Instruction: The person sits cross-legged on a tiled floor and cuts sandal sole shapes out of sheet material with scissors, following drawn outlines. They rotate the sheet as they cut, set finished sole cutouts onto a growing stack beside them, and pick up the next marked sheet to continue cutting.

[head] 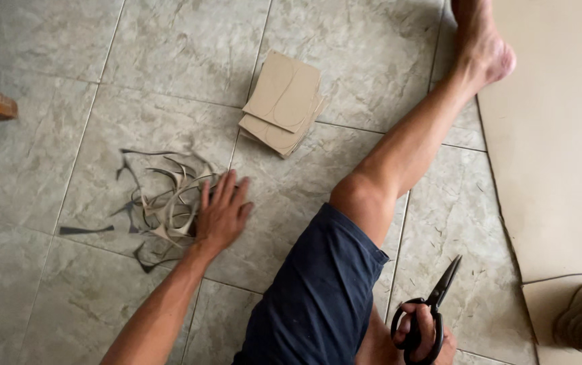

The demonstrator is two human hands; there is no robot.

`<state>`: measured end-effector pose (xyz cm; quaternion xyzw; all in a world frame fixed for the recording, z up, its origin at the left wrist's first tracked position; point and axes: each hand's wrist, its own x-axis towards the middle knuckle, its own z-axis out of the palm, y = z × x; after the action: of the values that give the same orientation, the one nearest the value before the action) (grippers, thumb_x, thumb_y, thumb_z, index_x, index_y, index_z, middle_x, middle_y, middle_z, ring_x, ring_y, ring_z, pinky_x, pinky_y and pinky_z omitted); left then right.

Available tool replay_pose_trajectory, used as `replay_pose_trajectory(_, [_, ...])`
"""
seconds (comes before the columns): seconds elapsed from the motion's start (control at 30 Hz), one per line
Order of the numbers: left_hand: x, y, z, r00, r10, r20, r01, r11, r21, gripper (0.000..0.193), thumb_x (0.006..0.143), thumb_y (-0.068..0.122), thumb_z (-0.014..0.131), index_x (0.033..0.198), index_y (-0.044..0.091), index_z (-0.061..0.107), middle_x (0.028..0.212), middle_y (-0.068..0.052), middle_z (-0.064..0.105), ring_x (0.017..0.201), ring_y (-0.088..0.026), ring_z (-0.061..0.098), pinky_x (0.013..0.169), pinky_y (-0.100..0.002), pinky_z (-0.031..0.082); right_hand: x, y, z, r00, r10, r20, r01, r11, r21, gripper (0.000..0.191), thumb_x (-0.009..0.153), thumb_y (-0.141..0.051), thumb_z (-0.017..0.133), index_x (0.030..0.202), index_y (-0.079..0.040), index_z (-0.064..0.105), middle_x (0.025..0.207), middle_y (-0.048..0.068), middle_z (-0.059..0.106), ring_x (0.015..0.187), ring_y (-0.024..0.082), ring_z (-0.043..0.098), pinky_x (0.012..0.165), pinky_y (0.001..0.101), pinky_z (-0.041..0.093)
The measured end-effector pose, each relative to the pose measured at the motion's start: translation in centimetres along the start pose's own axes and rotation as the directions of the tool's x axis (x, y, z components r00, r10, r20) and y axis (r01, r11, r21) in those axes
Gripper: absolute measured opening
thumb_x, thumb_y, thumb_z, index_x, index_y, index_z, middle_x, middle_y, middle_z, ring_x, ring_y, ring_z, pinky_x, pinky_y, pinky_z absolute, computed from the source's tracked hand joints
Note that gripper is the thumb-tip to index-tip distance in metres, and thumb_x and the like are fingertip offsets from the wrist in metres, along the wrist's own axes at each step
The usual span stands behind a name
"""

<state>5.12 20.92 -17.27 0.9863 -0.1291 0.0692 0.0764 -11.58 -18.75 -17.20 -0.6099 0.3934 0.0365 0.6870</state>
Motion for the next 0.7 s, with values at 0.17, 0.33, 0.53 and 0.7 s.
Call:
replay_pose_trajectory(0.17, [-0.2,-4.3,-1.1,0.985,-0.164,-0.063,0.170,0.980,0.107,0.041,0.100,0.026,0.053,0.137,0.009,0.061,0.152,-0.018,0.052,0.147,-0.035,0.041,0.121,-0.058,0.025,-0.4,0.4,0.3,0.996,-0.079,0.034,0.073,0.985,0.154,0.048,0.105,-0.035,0.049,0.098,0.010,0.065,0.061,0.011,0.053,0.047,0.021,0.050,0.044,0.0339,0.039])
replay_pose_trajectory(0.33, [8.3,-2.9,-2.7,0.937,-0.252,-0.242,0.180,0.943,-0.281,0.043,0.095,0.027,0.063,0.132,0.004,0.063,0.137,-0.018,0.063,0.128,-0.037,0.057,0.110,-0.052,0.041,-0.8,0.0,0.8,0.991,-0.131,-0.030,0.134,0.981,0.138,0.045,0.105,-0.032,0.050,0.099,0.011,0.064,0.061,0.012,0.052,0.047,0.023,0.050,0.043,0.0358,0.038])
replay_pose_trajectory(0.53, [18.1,-0.5,-4.5,0.803,-0.429,0.414,0.572,0.356,-0.739,0.080,0.072,0.046,0.083,0.132,0.001,0.057,0.123,-0.016,0.070,0.115,-0.027,0.067,0.098,-0.040,0.052,-0.6,-1.3,1.1,0.999,-0.043,-0.032,0.045,0.995,0.084,0.038,0.103,-0.025,0.052,0.100,0.010,0.065,0.064,0.014,0.057,0.051,0.024,0.054,0.047,0.0362,0.042])
replay_pose_trajectory(0.7, [18.1,1.5,-4.9,0.747,-0.286,0.600,0.665,0.289,-0.689,0.075,0.073,0.041,0.086,0.131,-0.002,0.067,0.124,-0.014,0.073,0.118,-0.023,0.066,0.101,-0.036,0.048,-1.0,-2.3,1.4,0.997,0.014,-0.081,0.000,0.987,0.161,0.036,0.103,-0.026,0.054,0.099,0.008,0.065,0.065,0.012,0.056,0.051,0.022,0.054,0.048,0.0348,0.042])
